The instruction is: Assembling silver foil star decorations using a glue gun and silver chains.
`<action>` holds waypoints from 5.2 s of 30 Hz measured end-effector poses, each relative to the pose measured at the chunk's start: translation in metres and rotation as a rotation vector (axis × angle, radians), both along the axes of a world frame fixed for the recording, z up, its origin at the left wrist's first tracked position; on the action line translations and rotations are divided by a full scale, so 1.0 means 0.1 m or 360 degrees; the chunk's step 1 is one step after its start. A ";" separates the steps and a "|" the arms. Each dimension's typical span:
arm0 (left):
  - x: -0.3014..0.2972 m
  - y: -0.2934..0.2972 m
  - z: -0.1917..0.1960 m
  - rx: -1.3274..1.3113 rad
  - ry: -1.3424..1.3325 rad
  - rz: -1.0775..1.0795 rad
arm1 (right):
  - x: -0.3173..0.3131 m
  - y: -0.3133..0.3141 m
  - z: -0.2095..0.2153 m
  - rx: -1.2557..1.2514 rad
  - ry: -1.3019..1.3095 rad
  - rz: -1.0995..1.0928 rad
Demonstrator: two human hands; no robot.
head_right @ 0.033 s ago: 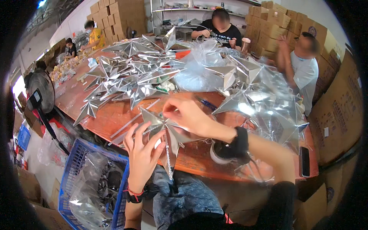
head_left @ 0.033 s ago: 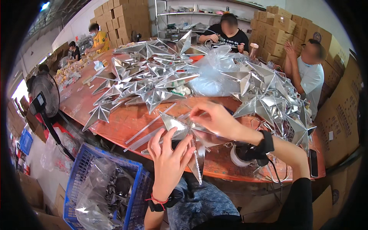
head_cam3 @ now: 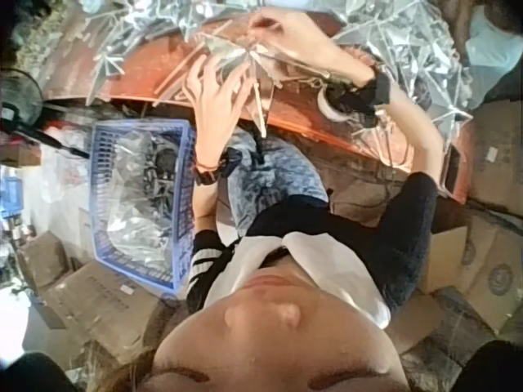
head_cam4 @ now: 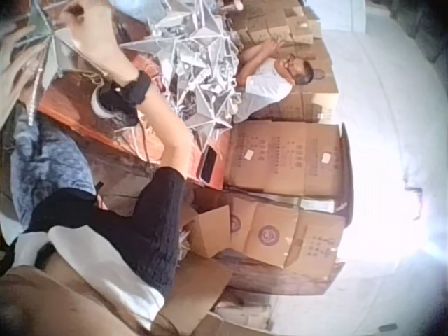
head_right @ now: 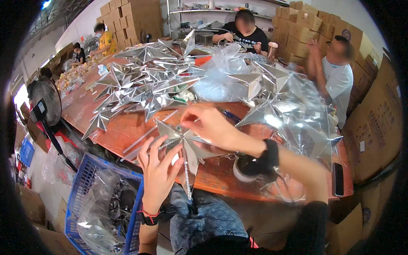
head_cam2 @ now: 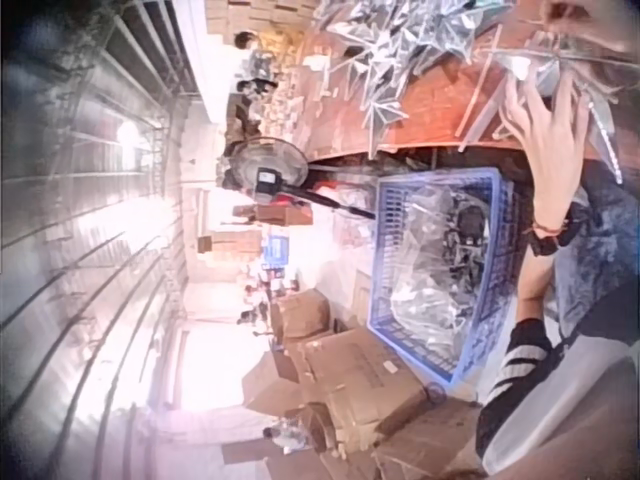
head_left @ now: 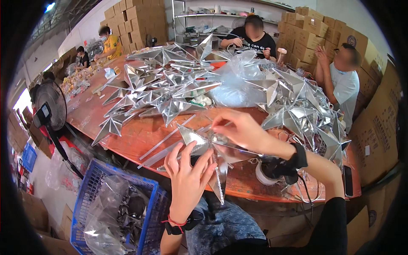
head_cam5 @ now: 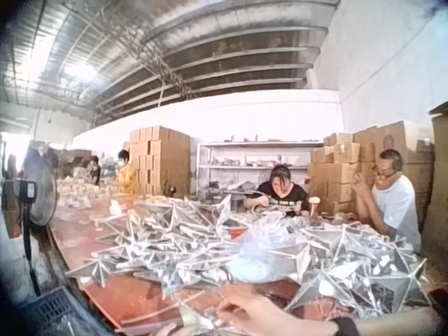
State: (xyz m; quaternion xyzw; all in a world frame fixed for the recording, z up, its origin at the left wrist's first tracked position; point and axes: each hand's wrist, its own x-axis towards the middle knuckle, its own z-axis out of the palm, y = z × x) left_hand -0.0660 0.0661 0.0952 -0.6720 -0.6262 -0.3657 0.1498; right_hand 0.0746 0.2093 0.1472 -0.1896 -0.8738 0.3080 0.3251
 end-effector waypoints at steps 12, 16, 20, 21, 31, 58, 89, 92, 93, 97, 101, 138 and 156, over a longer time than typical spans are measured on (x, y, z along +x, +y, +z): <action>0.49 -0.44 -0.86 0.0261 -0.1277 -0.0022 | 1.04 -1.08 0.75 0.0131 -0.0010 -0.0143; 0.80 -0.29 -0.90 0.0200 -0.1278 -0.0114 | 1.38 -1.34 0.27 0.0017 0.0002 0.0028; 0.81 -0.24 -0.78 0.0281 -0.1424 -0.0118 | 1.44 -1.38 -0.25 -0.0221 0.0192 -0.0167; 0.81 -0.23 -0.75 0.0318 -0.1454 -0.0116 | 1.45 -1.40 -0.30 -0.0359 0.0197 -0.0195; 0.62 -0.03 -0.75 0.0698 -0.1575 0.0187 | 1.54 -1.45 -0.67 -0.0594 0.0216 -0.0312; -0.04 0.23 -0.87 0.0581 -0.2470 -0.0775 | 1.61 -1.42 -0.77 -0.0879 0.0509 -0.0403; 0.63 -0.58 -0.50 -0.0542 -0.2802 -0.0973 | 1.84 -0.67 -0.52 -0.0812 -0.0520 -0.0953; 0.63 -0.60 -0.73 -0.0652 -0.2760 -0.1001 | 1.92 -0.69 -0.57 -0.0718 -0.0501 -0.0864; 0.54 -0.59 -1.03 -0.0733 -0.2641 -0.1194 | 1.93 -0.70 -0.57 -0.0685 -0.0496 -0.0867; 0.66 -0.63 -0.78 -0.0903 -0.2490 -0.1078 | 1.97 -0.66 -0.69 -0.0633 -0.0342 -0.0960; 0.67 -0.69 -0.85 -0.1056 -0.2282 -0.1057 | 1.89 -0.71 -0.63 -0.0907 -0.0094 -0.0930; 0.62 -0.62 -0.59 -0.0767 -0.2311 -0.0771 | 2.02 -1.36 -0.88 -0.0788 0.0462 -0.0760; 0.60 -0.98 -0.64 -0.1173 -0.1685 -0.0739 | 1.62 -1.38 -0.49 -0.1328 -0.0027 -0.0528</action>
